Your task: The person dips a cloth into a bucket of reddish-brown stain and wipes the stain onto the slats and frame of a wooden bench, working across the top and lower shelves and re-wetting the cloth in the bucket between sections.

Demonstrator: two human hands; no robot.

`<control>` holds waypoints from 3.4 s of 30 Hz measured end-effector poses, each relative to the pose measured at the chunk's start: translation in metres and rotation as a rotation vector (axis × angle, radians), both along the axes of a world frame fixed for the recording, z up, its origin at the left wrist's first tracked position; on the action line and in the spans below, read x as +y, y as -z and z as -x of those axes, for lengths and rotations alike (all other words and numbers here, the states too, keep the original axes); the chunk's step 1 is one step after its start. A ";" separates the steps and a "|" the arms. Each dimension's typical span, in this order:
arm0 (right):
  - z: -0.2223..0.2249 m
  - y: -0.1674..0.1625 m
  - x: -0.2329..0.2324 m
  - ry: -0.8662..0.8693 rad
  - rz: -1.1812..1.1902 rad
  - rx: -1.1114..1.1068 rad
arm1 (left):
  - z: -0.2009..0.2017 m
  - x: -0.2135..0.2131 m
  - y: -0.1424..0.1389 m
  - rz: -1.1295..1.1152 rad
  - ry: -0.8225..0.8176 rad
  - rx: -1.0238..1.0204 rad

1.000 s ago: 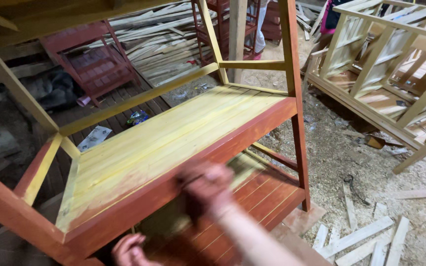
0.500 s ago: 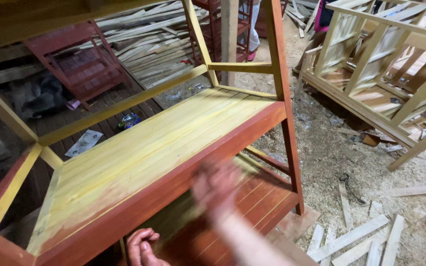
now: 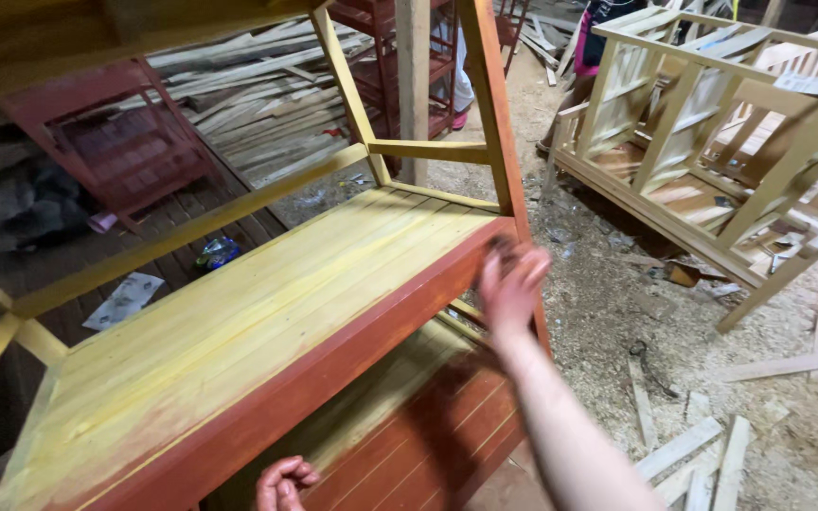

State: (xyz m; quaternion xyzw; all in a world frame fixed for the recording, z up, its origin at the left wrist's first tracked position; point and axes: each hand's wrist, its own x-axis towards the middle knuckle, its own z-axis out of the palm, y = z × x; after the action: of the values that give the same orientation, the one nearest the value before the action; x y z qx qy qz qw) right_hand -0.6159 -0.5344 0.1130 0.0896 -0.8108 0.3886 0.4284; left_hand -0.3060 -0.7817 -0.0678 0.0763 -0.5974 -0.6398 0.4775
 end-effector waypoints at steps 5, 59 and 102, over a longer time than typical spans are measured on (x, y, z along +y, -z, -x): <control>0.048 0.022 0.018 0.111 0.003 -0.064 | 0.013 0.019 0.003 -0.050 -0.015 -0.079; -0.124 -0.009 0.048 -0.908 0.854 -0.358 | 0.129 0.164 -0.188 0.076 0.658 -0.400; 0.004 -0.046 0.061 -0.597 0.842 -0.084 | 0.071 0.086 -0.048 -0.349 0.466 -0.491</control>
State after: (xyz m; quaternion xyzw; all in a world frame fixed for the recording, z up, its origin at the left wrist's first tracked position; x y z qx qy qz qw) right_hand -0.6199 -0.4736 0.1588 0.1213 -0.5396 0.7900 0.2648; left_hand -0.3771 -0.6957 -0.0196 0.1698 -0.5774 -0.7859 0.1417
